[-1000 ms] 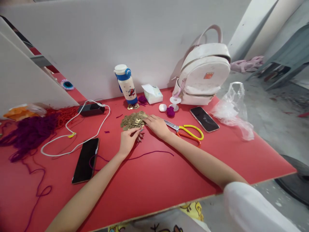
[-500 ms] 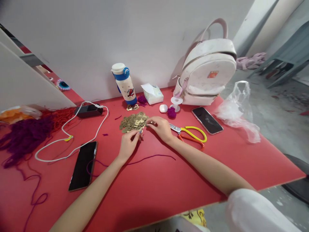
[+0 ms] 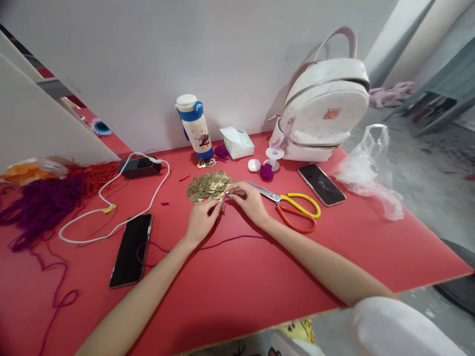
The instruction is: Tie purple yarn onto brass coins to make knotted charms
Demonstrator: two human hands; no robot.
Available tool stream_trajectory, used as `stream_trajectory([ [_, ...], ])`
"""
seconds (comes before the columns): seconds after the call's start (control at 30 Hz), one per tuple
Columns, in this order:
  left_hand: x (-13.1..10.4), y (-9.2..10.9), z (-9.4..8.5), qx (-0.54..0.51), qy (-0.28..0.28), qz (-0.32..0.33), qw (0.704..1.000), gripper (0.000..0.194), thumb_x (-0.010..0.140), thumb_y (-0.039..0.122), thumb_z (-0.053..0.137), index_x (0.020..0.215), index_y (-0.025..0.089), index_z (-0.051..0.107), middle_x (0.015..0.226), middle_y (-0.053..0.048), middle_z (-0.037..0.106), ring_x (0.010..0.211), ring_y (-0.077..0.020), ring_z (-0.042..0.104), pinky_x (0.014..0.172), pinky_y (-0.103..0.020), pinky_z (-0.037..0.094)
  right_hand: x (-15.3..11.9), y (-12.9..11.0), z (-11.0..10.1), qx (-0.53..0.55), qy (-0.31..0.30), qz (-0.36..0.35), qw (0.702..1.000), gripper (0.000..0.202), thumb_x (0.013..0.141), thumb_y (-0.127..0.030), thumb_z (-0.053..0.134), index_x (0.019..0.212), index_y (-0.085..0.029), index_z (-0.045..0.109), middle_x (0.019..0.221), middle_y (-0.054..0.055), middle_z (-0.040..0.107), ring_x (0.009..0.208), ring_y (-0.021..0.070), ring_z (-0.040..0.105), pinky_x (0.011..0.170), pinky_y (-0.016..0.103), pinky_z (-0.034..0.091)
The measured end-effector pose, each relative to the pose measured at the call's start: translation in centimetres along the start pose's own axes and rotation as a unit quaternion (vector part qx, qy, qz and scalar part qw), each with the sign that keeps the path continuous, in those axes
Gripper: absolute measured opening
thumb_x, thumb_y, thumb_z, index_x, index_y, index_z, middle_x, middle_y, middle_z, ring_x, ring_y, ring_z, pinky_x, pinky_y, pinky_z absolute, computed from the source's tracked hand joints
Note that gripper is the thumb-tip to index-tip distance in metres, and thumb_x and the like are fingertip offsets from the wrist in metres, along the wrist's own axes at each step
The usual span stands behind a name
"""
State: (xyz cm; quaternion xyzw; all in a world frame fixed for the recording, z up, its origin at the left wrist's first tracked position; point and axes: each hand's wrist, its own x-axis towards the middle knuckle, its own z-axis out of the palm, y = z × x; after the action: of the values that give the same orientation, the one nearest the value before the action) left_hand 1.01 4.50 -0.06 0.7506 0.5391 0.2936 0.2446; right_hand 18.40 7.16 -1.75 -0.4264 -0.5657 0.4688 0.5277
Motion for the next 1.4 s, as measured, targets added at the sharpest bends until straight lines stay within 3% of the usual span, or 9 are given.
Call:
stream_trajectory([
  [0.3, -0.05, 0.13, -0.1, 0.029, -0.015, 0.006, 0.999, 0.027, 0.094, 0.023, 0.05, 0.072, 0.021, 0.068, 0.074, 0.0, 0.071, 0.068, -0.0154, 0.062, 0.062, -0.024, 0.035, -0.11, -0.72, 0.16, 0.047, -0.006, 0.048, 0.998, 0.021, 0.074, -0.034, 0.076, 0.086, -0.018, 0.069, 0.084, 0.005, 0.075, 0.077, 0.0193, 0.071, 0.074, 0.034, 0.059],
  [0.77, -0.03, 0.18, -0.01, 0.021, 0.019, -0.004, 1.0, 0.029, 0.093, 0.025, 0.052, 0.071, 0.021, 0.07, 0.068, -0.001, 0.07, 0.061, -0.0154, 0.059, 0.06, -0.025, 0.035, -0.22, -0.76, 0.08, 0.002, -0.007, 0.025, 1.0, 0.018, 0.078, -0.032, 0.069, 0.086, -0.017, 0.07, 0.087, 0.006, 0.074, 0.076, 0.0179, 0.07, 0.068, 0.03, 0.058],
  [1.4, 0.03, 0.28, -0.06, 0.03, 0.012, -0.009, 0.999, 0.028, 0.092, 0.023, 0.051, 0.071, 0.02, 0.069, 0.071, -0.002, 0.071, 0.063, -0.0165, 0.06, 0.061, -0.026, 0.035, -0.24, -0.3, 0.16, -0.028, -0.07, -0.031, 0.997, 0.016, 0.081, -0.025, 0.066, 0.095, -0.019, 0.07, 0.103, 0.007, 0.073, 0.089, 0.0193, 0.071, 0.085, 0.034, 0.057],
])
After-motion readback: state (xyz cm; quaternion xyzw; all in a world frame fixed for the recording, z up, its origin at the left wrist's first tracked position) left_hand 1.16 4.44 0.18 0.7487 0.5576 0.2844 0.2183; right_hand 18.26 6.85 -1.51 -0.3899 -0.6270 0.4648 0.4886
